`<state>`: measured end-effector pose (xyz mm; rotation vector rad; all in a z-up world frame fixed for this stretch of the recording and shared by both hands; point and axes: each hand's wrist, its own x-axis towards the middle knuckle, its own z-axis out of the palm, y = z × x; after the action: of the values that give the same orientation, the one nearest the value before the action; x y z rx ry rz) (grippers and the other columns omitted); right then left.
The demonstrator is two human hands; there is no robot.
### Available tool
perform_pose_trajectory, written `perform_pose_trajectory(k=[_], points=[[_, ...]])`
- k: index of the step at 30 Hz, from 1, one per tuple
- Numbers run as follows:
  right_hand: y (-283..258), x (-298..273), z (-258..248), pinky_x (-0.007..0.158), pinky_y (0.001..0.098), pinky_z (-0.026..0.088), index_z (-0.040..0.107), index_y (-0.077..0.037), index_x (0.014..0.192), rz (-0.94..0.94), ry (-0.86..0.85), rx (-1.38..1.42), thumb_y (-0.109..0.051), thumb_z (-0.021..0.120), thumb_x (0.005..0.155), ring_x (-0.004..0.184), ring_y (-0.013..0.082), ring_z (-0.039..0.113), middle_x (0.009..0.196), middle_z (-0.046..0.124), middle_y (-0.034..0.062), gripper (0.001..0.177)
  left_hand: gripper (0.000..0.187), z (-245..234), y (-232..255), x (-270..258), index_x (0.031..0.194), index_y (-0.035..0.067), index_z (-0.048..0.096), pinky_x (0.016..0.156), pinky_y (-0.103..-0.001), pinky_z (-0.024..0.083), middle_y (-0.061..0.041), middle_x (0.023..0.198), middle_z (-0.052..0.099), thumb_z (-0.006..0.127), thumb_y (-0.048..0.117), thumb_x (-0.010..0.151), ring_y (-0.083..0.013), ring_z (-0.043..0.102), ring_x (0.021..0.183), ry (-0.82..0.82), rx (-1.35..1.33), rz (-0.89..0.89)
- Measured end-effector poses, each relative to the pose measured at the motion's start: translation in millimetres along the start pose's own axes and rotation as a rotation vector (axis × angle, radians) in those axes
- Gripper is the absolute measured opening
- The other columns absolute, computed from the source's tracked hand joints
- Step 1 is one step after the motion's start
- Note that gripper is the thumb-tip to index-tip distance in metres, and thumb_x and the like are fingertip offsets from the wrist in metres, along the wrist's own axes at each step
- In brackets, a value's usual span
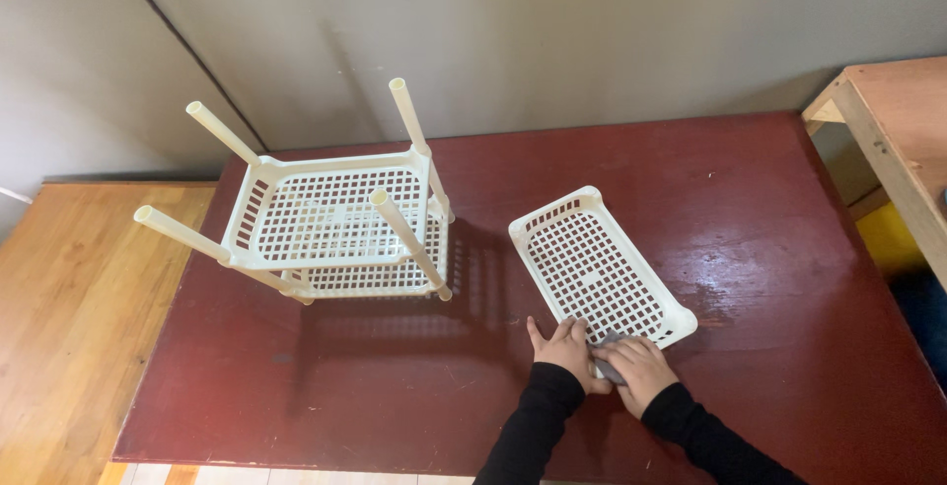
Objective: The person wipes a white plastic shelf tray with a cloth, then stacks it onto an existing three-tier white plastic shelving unit. Next, the person places a pink plastic dish rack on the table, separates it into two parts, and wipes one part with the cloth.
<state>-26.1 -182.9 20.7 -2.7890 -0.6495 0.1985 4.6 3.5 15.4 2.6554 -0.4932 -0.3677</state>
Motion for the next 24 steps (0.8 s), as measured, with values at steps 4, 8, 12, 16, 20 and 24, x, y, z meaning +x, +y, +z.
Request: perform_pose_trajectory(k=[4,8,12,16,20,24], points=[[37,-2,-24,0.121,0.0598,0.019,0.065,-0.029,0.128,-0.051,-0.028,-0.18,-0.01,0.065,0.082,0.127,0.0162,0.051,0.128,0.064,-0.0058,0.05,0.118,-8,-1,-5,0.147,-0.003,0.045,0.115,-0.083,-0.007,-0.017,0.142,0.058,0.079,0.066,0.058,-0.0266,0.046,0.142,-0.021,-0.075,-0.022],[59,-6,-35,0.12,0.0654,0.017,0.066,-0.027,0.125,-0.037,0.046,-0.317,-0.013,0.06,0.087,0.125,0.0182,0.051,0.125,0.063,-0.0026,0.041,0.117,-13,1,-7,0.146,-0.003,0.044,0.115,-0.082,-0.007,-0.015,0.141,0.058,0.079,0.063,0.057,-0.0264,0.045,0.142,-0.017,-0.103,-0.024],[35,-7,-24,0.121,0.0555,0.027,0.065,-0.02,0.124,0.004,0.082,-0.265,-0.009,0.063,0.081,0.127,0.0261,0.051,0.127,0.062,0.0039,0.045,0.118,-14,3,-5,0.149,-0.003,0.043,0.117,-0.081,-0.004,-0.016,0.142,0.058,0.08,0.063,0.058,-0.0269,0.045,0.143,-0.039,-0.052,-0.024],[-8,-3,0,0.116,0.0509,0.033,0.064,-0.012,0.124,-0.02,0.075,-0.021,-0.004,0.066,0.072,0.126,0.0297,0.051,0.127,0.062,0.0066,0.053,0.124,-15,7,5,0.147,-0.004,0.04,0.114,-0.08,0.004,-0.017,0.149,0.05,0.082,0.068,0.056,-0.0274,0.039,0.145,-0.119,0.101,0.012],[1,-2,3,0.113,0.049,0.036,0.065,-0.014,0.122,-0.11,0.111,0.006,-0.002,0.064,0.076,0.124,0.0254,0.055,0.125,0.065,0.0034,0.047,0.112,-14,3,1,0.144,-0.003,0.046,0.115,-0.08,0.006,-0.015,0.149,0.052,0.08,0.064,0.061,-0.0266,0.039,0.145,-0.094,0.084,0.049],[48,-8,-17,0.115,0.0511,0.033,0.063,-0.018,0.126,-0.123,0.093,-0.165,-0.004,0.062,0.082,0.123,0.024,0.054,0.123,0.065,0.0022,0.046,0.072,-11,-1,-4,0.119,0.004,0.067,0.113,-0.086,0.005,-0.015,0.157,0.049,0.074,0.058,0.072,-0.0292,0.036,0.151,-0.086,0.099,0.108]])
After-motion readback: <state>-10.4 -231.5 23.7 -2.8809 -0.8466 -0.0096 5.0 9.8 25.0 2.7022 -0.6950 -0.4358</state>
